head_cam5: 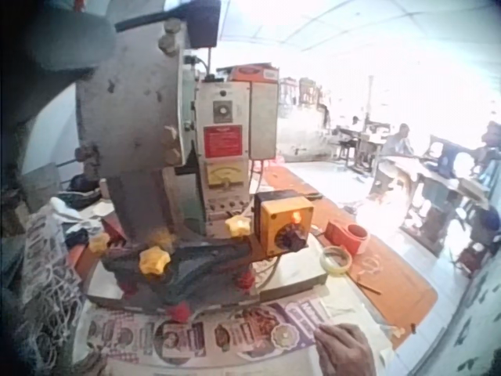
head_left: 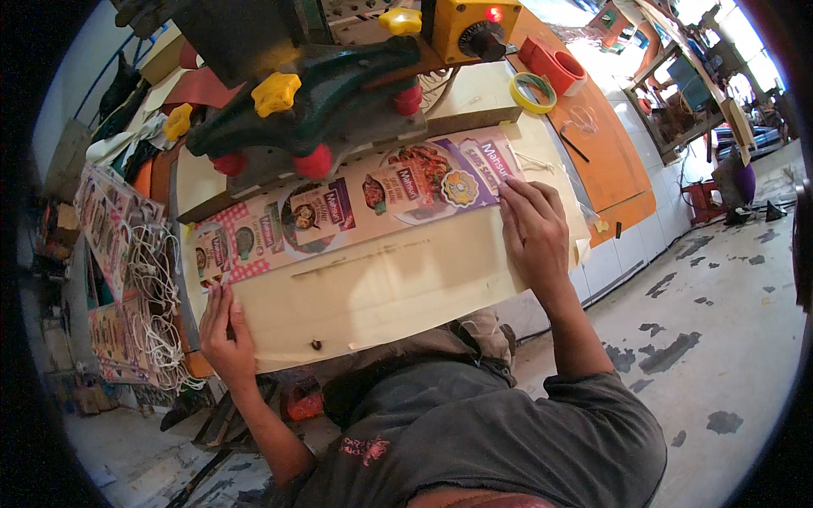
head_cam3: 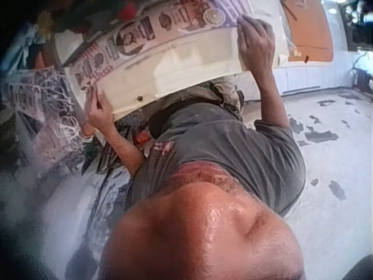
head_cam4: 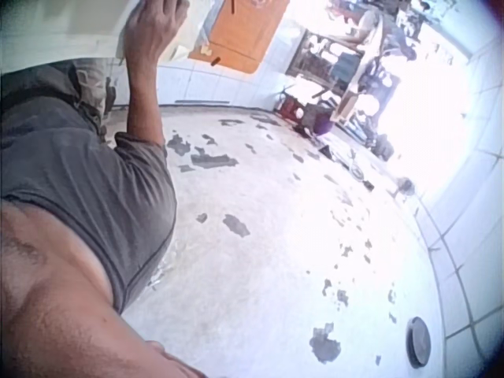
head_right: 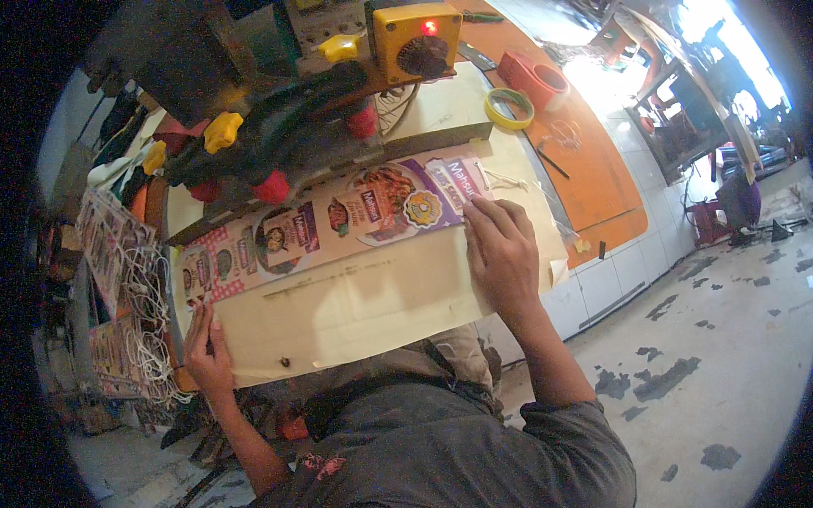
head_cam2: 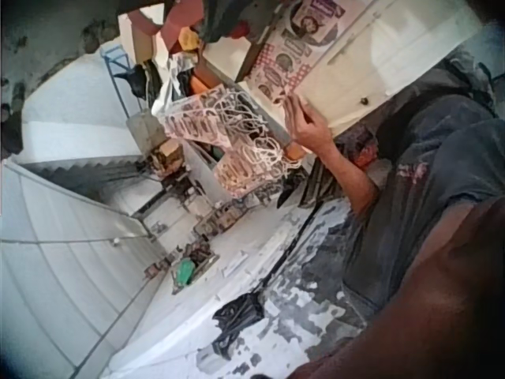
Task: The person organizes printed cardboard packaging labels by picking them up from a pile and aligning them on a wooden board.
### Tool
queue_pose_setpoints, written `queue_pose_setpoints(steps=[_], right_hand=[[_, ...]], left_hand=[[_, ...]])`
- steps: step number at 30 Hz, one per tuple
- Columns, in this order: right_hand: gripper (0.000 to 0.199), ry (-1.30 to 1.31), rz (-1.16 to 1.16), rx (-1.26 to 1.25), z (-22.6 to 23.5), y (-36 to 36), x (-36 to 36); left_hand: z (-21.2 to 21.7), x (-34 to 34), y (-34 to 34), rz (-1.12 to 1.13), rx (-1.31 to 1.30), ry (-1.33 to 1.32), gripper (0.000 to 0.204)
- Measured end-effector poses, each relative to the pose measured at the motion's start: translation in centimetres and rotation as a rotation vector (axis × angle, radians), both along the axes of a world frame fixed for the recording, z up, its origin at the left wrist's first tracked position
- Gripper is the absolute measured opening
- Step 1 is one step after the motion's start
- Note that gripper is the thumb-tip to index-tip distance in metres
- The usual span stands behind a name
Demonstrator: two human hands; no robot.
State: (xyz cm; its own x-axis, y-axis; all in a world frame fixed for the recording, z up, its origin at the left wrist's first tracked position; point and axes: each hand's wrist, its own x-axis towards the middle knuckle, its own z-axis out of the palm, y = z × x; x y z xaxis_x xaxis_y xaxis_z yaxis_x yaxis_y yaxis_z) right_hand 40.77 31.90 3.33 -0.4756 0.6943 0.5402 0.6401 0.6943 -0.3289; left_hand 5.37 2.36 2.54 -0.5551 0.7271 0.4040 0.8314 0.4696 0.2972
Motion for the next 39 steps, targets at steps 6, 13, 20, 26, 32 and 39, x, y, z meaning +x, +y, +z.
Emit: queue_pose_setpoints(steps=[6,13,20,26,32,39], right_hand=[[0.023,-0.004,0.012,-0.004,-0.2,0.2,0.2],[0.023,0.028,0.026,-0.030,-0.1,0.2,-0.2],[0.026,0.009,0.026,-0.040,0.0,-0.3,-0.2],[0.026,-0.011,0.028,-0.074,0.2,-0.6,-0.5],[0.026,-0.026,0.007,-0.070,0.1,-0.7,-0.3],[0.026,-0.009,0.030,-0.044,-0.3,0.1,0.0]], left_hand=[[0.2,0.4,0.3,0.015,0.029,-0.041,0.032],[0.1,0.4,0.4,0.049,0.040,-0.044,0.032],[0.6,0.3,0.5,0.091,0.058,-0.024,0.027],[0.1,0.0,0.1,0.028,0.145,-0.045,0.027],[0.3,0.0,0.2,0.038,0.125,-0.039,0.027],[-0.3,-0.2,0.1,0.038,0.095,-0.073,0.028]])
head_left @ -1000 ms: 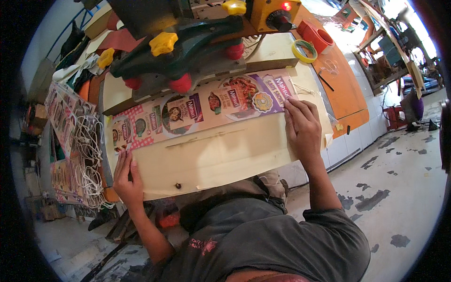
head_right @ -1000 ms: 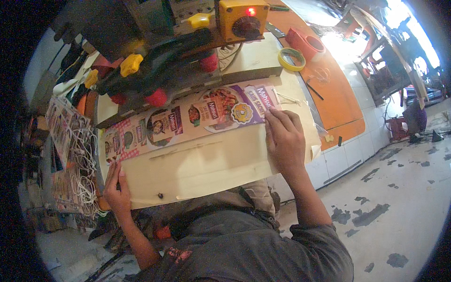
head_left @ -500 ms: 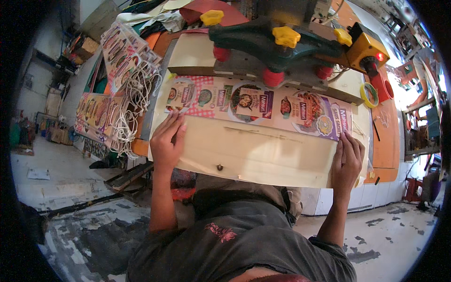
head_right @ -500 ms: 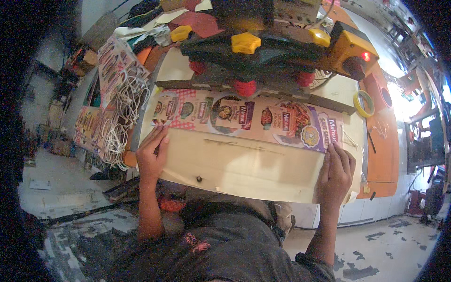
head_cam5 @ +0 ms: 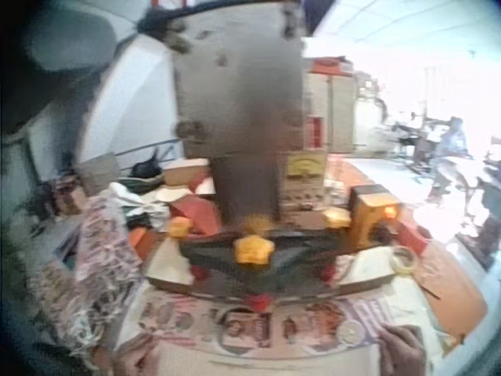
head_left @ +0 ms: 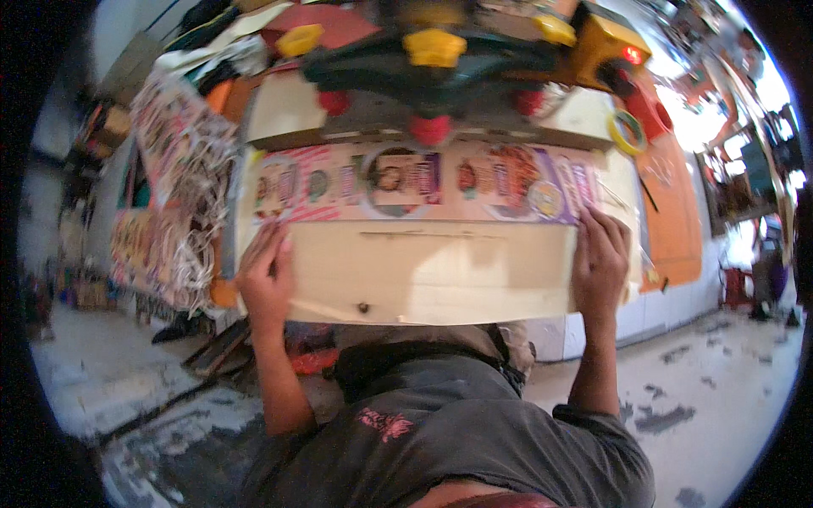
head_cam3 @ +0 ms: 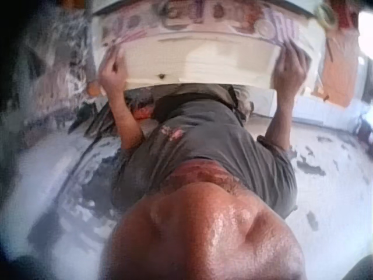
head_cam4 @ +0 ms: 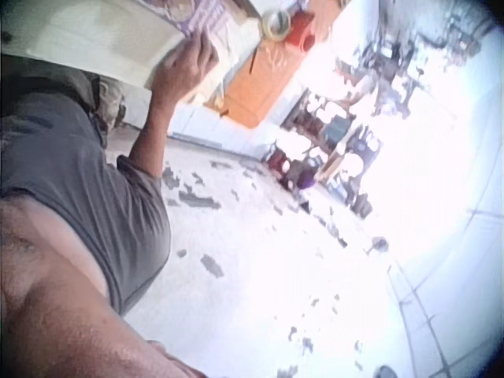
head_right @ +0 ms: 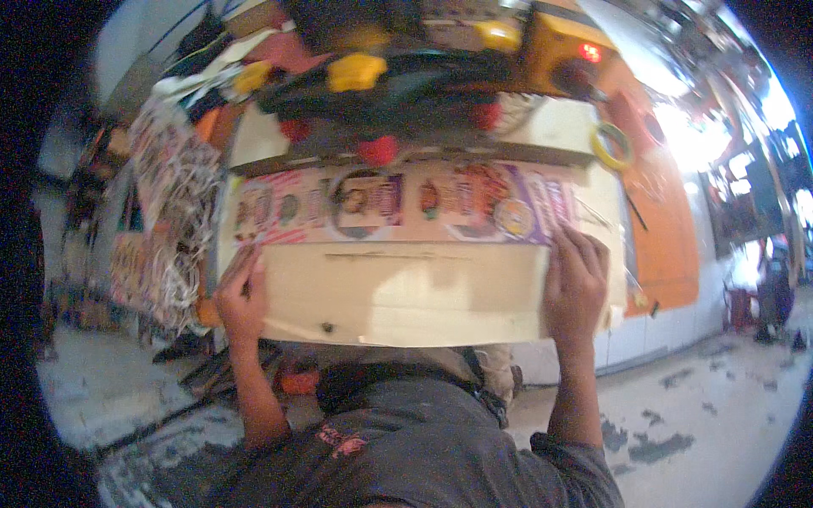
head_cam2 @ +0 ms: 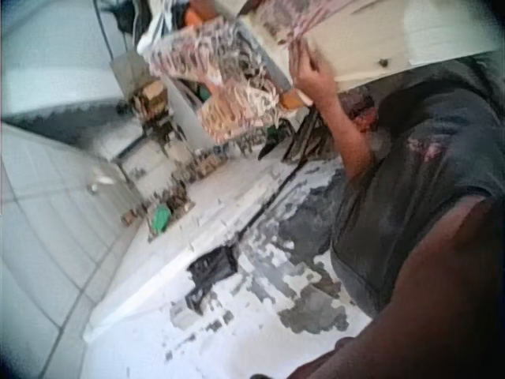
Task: The person organizes printed cardboard packaging labels by picking them up from a pile and aligning them on a wooden board.
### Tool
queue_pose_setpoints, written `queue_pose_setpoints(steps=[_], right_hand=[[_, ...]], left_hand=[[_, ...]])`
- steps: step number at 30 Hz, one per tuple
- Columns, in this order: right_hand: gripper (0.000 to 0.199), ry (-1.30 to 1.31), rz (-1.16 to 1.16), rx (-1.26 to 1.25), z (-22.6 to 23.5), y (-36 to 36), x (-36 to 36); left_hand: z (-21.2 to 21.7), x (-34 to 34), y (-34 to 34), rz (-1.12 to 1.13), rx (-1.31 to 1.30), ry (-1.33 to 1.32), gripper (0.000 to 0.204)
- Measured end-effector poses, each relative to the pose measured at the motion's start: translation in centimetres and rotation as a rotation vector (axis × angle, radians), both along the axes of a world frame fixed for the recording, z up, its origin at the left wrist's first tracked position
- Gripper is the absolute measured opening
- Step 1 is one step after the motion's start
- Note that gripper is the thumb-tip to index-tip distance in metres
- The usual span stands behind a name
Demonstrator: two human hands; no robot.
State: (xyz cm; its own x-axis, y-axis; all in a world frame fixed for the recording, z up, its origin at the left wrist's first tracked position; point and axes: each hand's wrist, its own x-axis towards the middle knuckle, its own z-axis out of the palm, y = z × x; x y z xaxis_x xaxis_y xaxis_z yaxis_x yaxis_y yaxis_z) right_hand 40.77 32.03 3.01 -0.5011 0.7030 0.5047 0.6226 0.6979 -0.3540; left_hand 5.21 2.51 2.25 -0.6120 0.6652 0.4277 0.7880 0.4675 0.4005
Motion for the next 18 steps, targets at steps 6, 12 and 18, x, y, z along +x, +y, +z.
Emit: queue_pose_setpoints(steps=[6,12,18], right_hand=[[0.024,0.024,-0.019,0.009,0.3,0.1,-0.2],[0.024,0.043,-0.004,0.016,0.4,0.2,0.3],[0.022,0.039,0.055,-0.126,2.1,1.1,0.8]], left_hand=[[0.5,0.2,0.2,-0.002,-0.002,-0.047,0.031],[0.7,0.1,0.4,0.048,0.007,-0.095,0.031],[2.7,-1.7,1.9,0.044,-0.079,-0.118,0.036]])
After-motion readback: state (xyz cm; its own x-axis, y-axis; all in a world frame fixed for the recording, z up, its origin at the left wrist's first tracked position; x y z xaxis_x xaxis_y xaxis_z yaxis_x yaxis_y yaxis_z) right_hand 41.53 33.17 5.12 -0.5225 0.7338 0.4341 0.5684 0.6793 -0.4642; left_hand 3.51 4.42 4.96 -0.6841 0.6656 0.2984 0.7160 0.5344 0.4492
